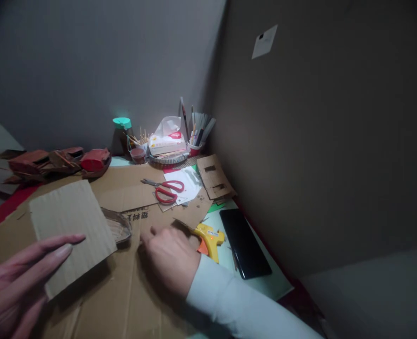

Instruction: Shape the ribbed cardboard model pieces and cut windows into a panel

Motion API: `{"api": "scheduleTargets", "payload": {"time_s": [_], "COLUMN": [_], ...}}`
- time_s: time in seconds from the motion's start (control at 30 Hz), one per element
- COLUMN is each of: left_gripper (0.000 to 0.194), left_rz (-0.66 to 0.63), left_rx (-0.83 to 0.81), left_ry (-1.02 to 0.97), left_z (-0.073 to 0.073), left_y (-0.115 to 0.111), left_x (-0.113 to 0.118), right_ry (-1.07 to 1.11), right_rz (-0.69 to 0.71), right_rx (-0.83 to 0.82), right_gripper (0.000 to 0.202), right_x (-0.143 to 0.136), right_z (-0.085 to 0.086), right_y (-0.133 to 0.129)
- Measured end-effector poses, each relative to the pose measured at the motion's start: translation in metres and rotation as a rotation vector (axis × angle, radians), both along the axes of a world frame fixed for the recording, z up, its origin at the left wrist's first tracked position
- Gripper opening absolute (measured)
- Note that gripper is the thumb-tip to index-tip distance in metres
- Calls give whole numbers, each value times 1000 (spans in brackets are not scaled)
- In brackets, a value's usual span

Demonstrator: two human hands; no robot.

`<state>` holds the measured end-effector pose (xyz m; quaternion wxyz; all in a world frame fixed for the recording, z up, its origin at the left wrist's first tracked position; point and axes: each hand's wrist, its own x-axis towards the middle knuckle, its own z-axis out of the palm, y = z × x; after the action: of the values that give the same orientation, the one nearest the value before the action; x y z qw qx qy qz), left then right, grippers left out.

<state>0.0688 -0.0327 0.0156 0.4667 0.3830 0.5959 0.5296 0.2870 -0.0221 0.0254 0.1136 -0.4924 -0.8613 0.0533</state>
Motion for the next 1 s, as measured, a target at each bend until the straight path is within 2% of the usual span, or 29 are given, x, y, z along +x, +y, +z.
{"api": "scheduleTargets", "payload": {"time_s": [0.17,0.3,0.4,0.57,0.67,0.83,0.9,1.0], "left_gripper": [38,42,41,32,30,33,31,29], "left_rz": [-37,-73,-86,-154,-198,-235,-232,-225], "left_rx": [-63,-100,-68,-12,-2,-5,19,41], "left_ry": [-86,-166,-175,-95,7,134,150,156], "left_z": [0,1,-1,-4,-5,-1,2,5], "left_y": [0,1,1,-1,0,0,-2,-4], "left_x": [2,1,-1,-5,-11,-14,-13,-13], "right_ry": [-107,-142,-140,-103,-45,114,199,361], "right_rz": [87,108,51,-100,-131,-78,-43,-26], "right_rx": [45,77,74,61,56,94,143,239], "right_gripper": [6,8,11,13,17,16,12,20], "right_x": [-25,-28,-24,-5,6,5,0,-8], "right_z": [-18,-21,-19,-16,-14,2,14,36], "right_y": [-6,-8,-5,23,45,61,59,47]}}
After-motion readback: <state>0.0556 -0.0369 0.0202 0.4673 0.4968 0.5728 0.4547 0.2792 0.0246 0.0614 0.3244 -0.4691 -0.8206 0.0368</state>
